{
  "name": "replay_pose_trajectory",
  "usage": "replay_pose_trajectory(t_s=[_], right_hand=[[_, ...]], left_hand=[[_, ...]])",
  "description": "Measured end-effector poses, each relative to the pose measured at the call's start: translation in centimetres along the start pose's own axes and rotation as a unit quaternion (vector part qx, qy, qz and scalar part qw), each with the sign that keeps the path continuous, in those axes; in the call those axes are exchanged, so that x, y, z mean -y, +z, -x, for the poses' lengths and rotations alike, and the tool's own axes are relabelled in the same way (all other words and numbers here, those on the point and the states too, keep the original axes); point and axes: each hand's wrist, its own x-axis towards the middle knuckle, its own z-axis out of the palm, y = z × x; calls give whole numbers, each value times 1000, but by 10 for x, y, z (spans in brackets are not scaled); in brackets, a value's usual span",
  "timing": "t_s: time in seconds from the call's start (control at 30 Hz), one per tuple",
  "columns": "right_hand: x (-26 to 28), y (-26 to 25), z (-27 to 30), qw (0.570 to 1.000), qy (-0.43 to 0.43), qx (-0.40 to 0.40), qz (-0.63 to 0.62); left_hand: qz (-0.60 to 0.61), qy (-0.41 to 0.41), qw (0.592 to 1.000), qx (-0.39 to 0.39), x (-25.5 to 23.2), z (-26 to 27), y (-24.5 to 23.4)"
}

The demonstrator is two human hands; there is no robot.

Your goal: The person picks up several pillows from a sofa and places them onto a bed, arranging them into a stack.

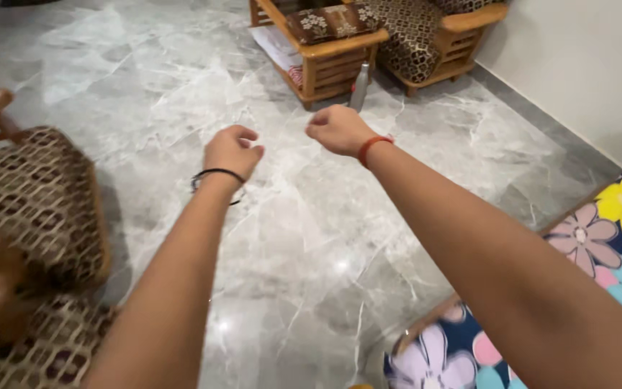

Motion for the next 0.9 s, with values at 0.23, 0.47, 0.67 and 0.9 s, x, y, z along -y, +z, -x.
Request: replay_pose_trajectory(t_s=[0.23, 0.47, 0.67, 0.9], right_hand=[[-51, 9, -183, 1000, 21, -5, -12], [-138, -27, -364, 992, 112, -59, 1], [-250, -71, -467, 965, 227, -131, -9], [-373, -113, -609, 938, 325, -117, 9]], left_hand=[[-22, -48, 998, -27, 47, -200, 22], [-28, -1, 999, 19, 69, -434, 63], [21, 92, 991, 97, 39, -603, 167], [63, 78, 984, 147, -3, -780, 275]])
